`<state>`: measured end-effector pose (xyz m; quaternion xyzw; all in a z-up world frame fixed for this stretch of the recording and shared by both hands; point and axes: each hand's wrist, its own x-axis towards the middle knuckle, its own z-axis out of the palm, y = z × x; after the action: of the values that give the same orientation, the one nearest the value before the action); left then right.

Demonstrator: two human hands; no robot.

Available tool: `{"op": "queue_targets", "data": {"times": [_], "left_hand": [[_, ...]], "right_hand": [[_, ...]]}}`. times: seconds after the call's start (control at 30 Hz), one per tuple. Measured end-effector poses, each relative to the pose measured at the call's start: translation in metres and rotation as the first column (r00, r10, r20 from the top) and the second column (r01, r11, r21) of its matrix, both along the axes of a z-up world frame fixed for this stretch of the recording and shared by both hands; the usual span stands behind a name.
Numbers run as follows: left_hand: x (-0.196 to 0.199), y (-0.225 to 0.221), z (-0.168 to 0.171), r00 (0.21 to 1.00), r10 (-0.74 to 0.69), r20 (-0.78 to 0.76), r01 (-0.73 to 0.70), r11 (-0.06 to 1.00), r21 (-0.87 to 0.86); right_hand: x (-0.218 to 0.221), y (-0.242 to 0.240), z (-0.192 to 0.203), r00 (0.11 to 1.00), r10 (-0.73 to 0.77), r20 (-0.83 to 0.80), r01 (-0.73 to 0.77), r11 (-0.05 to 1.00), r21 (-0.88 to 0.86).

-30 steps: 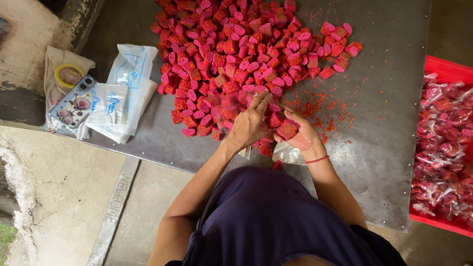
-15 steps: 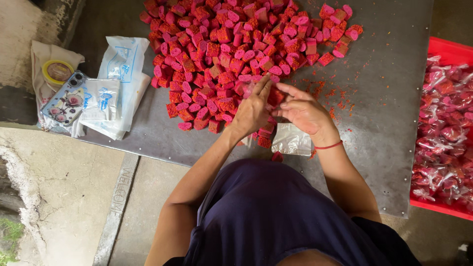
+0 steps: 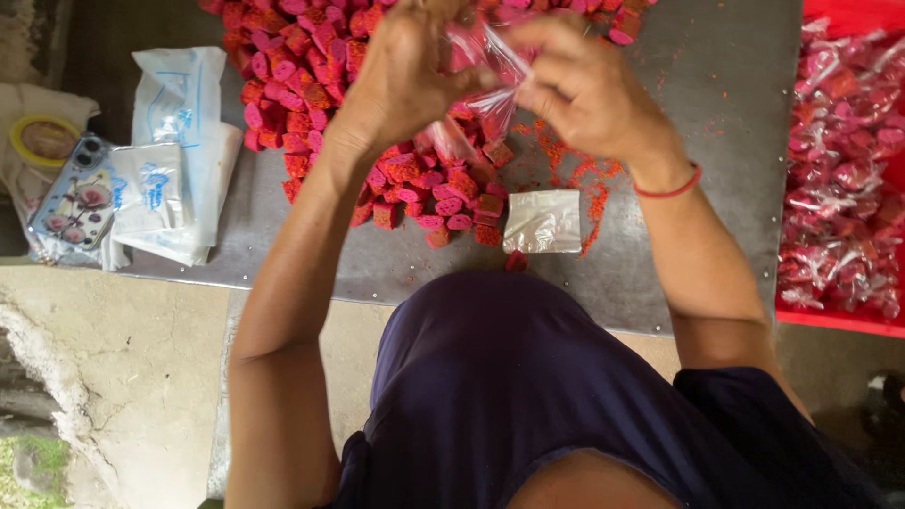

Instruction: The person places small red items one by one into small plastic bags by hand and sets the filled bags into a red container.

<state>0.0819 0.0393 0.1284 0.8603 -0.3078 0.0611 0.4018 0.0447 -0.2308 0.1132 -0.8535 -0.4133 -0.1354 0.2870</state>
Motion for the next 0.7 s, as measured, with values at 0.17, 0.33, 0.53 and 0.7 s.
{"op": "queue_targets", "data": {"times": [0.17,0.33,0.53,0.7], "left_hand": [[0.009,-0.002,0.02,0.916,-0.094,0.391,0.07,0.995,0.075],[0.019,-0.008,0.014,0.925,-0.102,0.367,0.086,0.994,0.061],[0.034,-0.013,0.008,0.953,-0.186,0.238,0.199,0.979,-0.031],[0.07,-0.02,-0.011,0.984,-0.111,0.137,0.108,0.994,0.027]], "right_hand": [[0.008,-0.016,0.034,0.937,-0.31,-0.16,0.311,0.95,-0.021],[0.018,-0.03,0.014,0.777,0.059,-0.627,0.234,0.897,0.375],[0.024,-0.038,0.008,0.708,0.198,-0.677,0.274,0.807,0.523],[0.047,-0.038,0.008,0.622,0.286,-0.729,0.314,0.762,0.566]]}}
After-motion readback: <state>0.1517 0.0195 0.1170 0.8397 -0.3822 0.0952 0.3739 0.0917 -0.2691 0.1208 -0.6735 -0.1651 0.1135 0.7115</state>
